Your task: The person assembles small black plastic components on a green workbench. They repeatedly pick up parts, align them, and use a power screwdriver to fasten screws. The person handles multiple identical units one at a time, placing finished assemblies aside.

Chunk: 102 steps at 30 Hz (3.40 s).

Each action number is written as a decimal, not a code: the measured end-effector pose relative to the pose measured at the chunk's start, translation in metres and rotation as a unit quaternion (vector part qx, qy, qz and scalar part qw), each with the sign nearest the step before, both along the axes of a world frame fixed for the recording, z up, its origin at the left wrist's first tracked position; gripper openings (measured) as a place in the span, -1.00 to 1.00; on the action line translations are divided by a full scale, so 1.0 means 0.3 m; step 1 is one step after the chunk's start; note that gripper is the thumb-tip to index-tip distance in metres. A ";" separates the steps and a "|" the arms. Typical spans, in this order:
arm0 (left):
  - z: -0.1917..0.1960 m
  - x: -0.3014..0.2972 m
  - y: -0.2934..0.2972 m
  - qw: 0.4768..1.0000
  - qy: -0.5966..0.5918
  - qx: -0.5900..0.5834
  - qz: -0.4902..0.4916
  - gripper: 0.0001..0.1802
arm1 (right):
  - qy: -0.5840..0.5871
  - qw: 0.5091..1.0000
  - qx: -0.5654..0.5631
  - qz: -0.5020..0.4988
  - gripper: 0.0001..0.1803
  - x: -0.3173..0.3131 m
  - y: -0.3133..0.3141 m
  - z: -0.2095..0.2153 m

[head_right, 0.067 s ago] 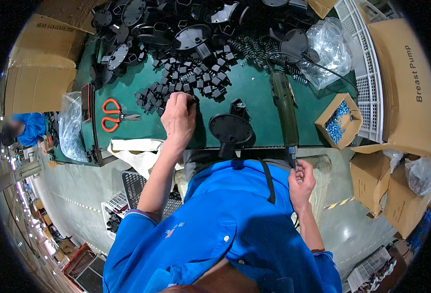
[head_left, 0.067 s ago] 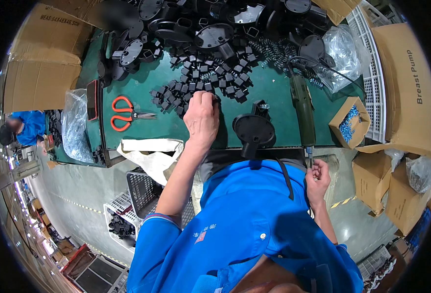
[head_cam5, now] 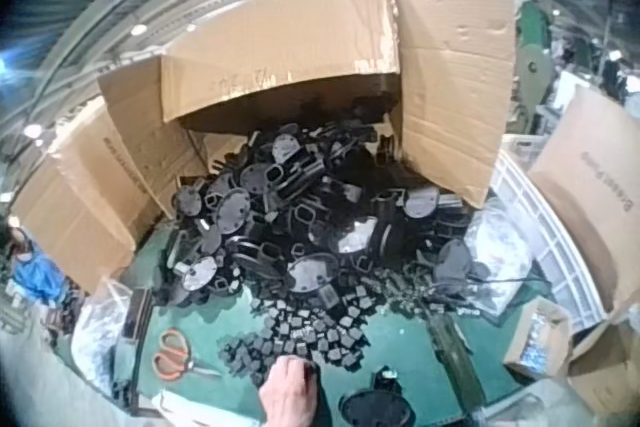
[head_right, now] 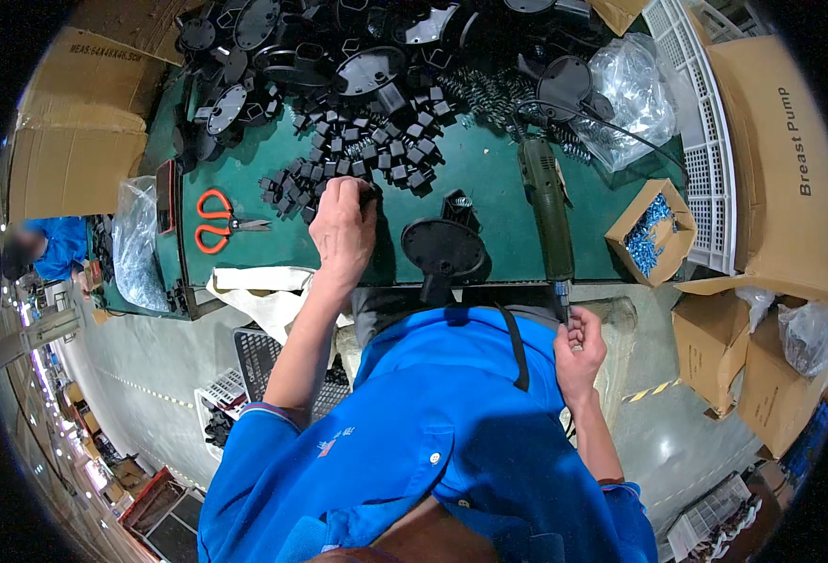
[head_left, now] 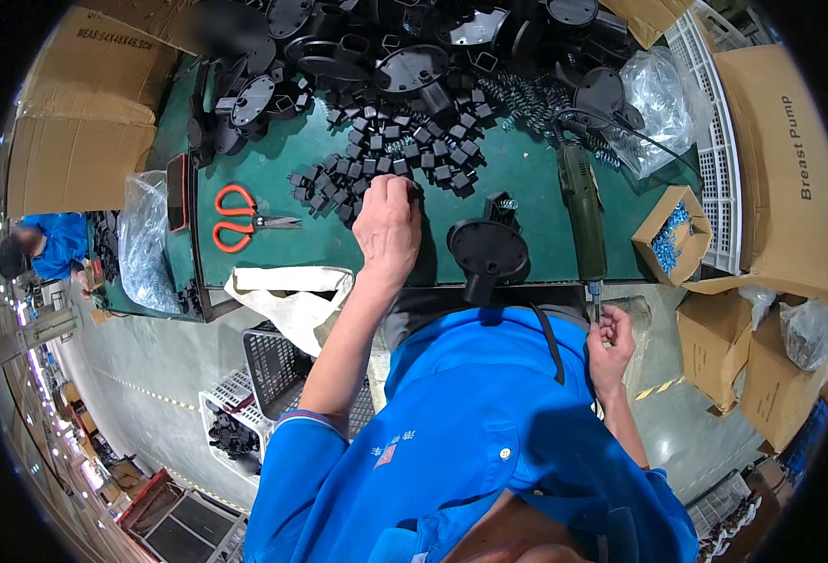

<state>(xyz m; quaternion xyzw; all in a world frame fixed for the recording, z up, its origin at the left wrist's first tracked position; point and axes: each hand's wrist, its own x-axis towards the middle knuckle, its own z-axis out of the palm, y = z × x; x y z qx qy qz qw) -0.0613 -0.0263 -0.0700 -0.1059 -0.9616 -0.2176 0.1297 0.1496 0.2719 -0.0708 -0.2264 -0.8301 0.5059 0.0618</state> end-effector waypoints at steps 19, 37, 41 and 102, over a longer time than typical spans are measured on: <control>0.117 0.141 0.047 0.646 -0.373 0.652 -0.134 -0.24 | 0.140 0.947 -0.021 0.289 -0.48 -0.400 -0.138 0.311; 0.088 0.079 0.153 0.955 -0.248 0.141 -0.074 -0.35 | 0.014 0.973 -0.028 0.228 -0.76 -0.603 -0.142 0.169; 0.090 0.074 0.163 0.942 -0.282 0.165 -0.072 -0.38 | -0.017 0.969 0.049 0.240 -0.74 -0.620 -0.146 0.173; 0.154 0.197 0.174 0.413 -0.519 0.747 -0.046 -0.55 | 0.228 0.952 -0.093 0.183 -0.73 -0.480 -0.225 0.220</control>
